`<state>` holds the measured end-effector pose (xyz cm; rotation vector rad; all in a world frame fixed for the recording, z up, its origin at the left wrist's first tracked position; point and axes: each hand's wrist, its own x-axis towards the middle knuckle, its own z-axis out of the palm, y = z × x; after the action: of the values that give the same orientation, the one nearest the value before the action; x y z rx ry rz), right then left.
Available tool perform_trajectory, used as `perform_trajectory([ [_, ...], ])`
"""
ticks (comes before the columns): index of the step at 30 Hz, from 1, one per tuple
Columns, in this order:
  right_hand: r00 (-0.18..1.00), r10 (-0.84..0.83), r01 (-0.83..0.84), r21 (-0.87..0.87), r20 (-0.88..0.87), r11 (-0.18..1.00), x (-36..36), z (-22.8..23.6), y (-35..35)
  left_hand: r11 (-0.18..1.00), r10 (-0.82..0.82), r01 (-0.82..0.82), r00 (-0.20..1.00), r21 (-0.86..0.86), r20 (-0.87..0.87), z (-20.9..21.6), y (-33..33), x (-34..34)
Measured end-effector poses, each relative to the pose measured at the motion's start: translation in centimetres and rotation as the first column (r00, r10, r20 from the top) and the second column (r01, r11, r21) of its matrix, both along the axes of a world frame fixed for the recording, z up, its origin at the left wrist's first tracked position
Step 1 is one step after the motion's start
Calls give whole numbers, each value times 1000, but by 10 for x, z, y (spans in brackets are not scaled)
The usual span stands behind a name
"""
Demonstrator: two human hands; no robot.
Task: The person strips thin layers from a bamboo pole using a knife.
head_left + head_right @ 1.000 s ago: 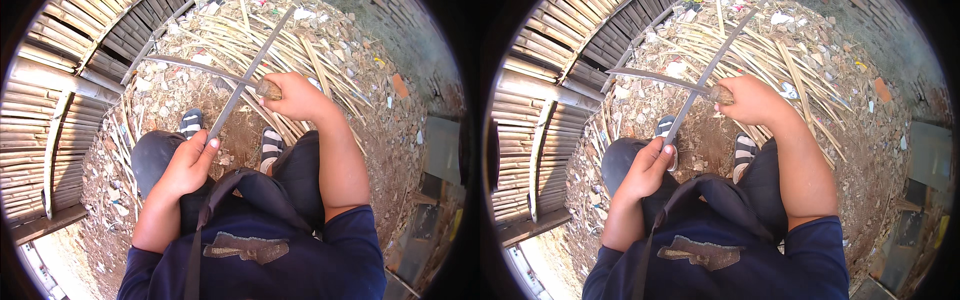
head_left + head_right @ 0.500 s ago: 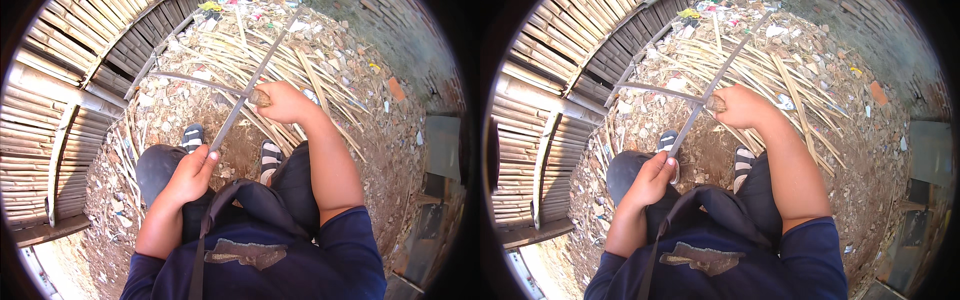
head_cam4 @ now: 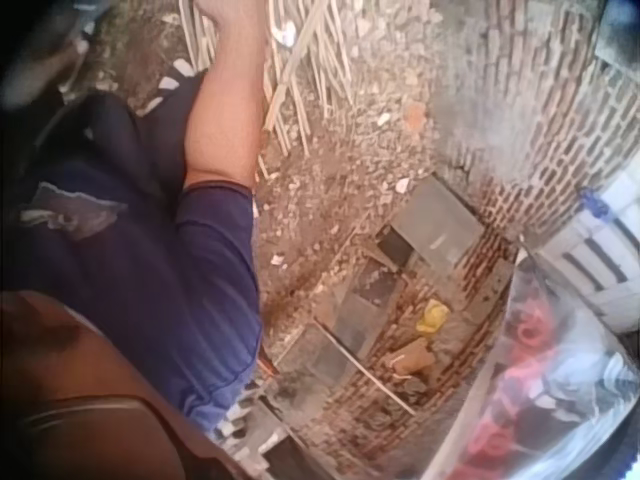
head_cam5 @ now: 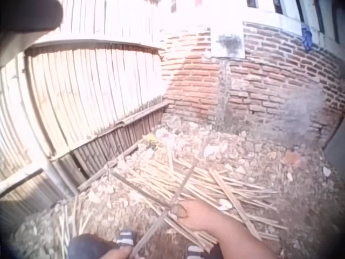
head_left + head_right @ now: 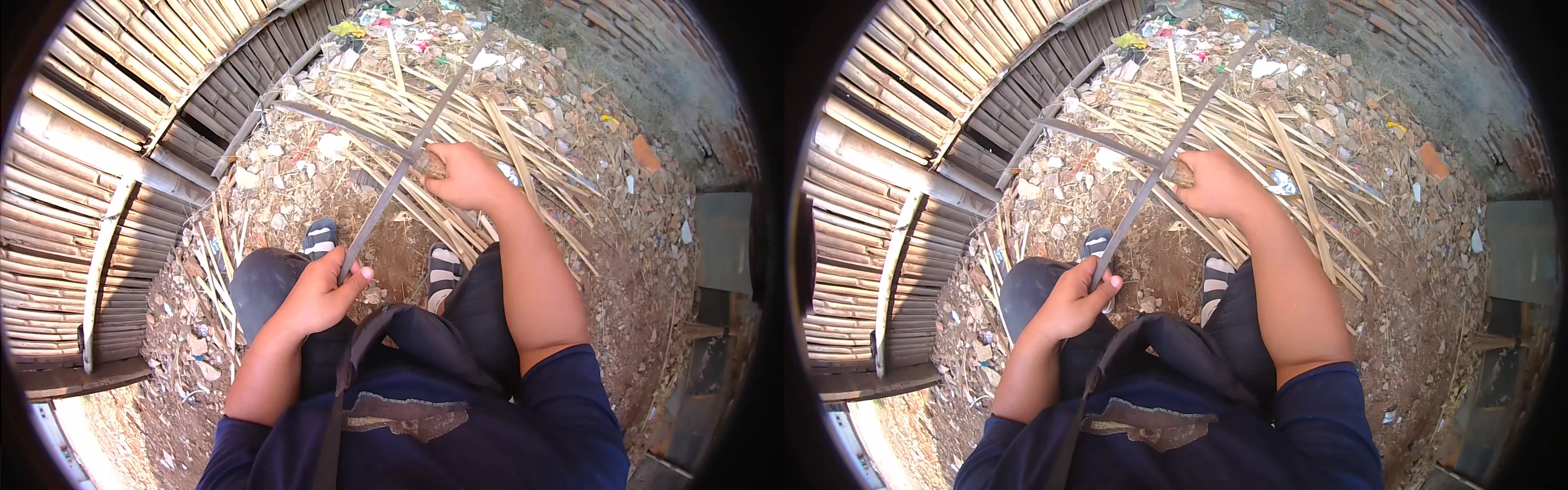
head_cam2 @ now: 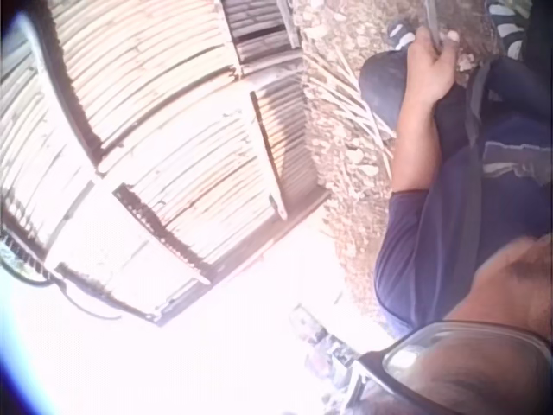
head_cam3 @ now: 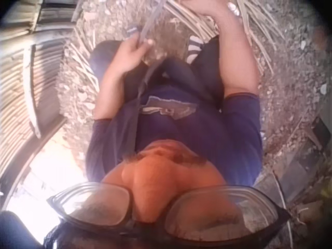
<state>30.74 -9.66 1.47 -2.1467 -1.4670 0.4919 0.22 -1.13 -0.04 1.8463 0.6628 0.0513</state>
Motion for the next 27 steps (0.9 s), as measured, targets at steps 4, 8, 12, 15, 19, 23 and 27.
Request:
perform_trajectory([
  [4,976,216,-212,-104,34,972,-18,5,-10,1000,0,0,1000,-20,-16,6,-3,1],
  [8,980,192,-190,-39,57,981,-10,18,-18,996,-6,9,999,-83,39,0,-1,-5],
  [12,991,94,-105,120,92,987,-12,32,-23,989,-28,33,999,-143,37,11,2,-10],
  [15,979,-9,-24,161,204,987,-10,33,-30,996,-59,66,993,-63,102,12,-2,-14],
  [19,987,-21,3,113,159,994,-1,35,-36,989,-11,19,998,-144,57,15,-3,-20],
  [23,983,-10,-25,190,182,982,-2,31,-35,977,19,-3,997,-213,75,26,-9,-19],
  [27,979,80,-121,224,186,967,-11,30,-33,940,72,-52,996,-336,48,13,-4,-24],
])
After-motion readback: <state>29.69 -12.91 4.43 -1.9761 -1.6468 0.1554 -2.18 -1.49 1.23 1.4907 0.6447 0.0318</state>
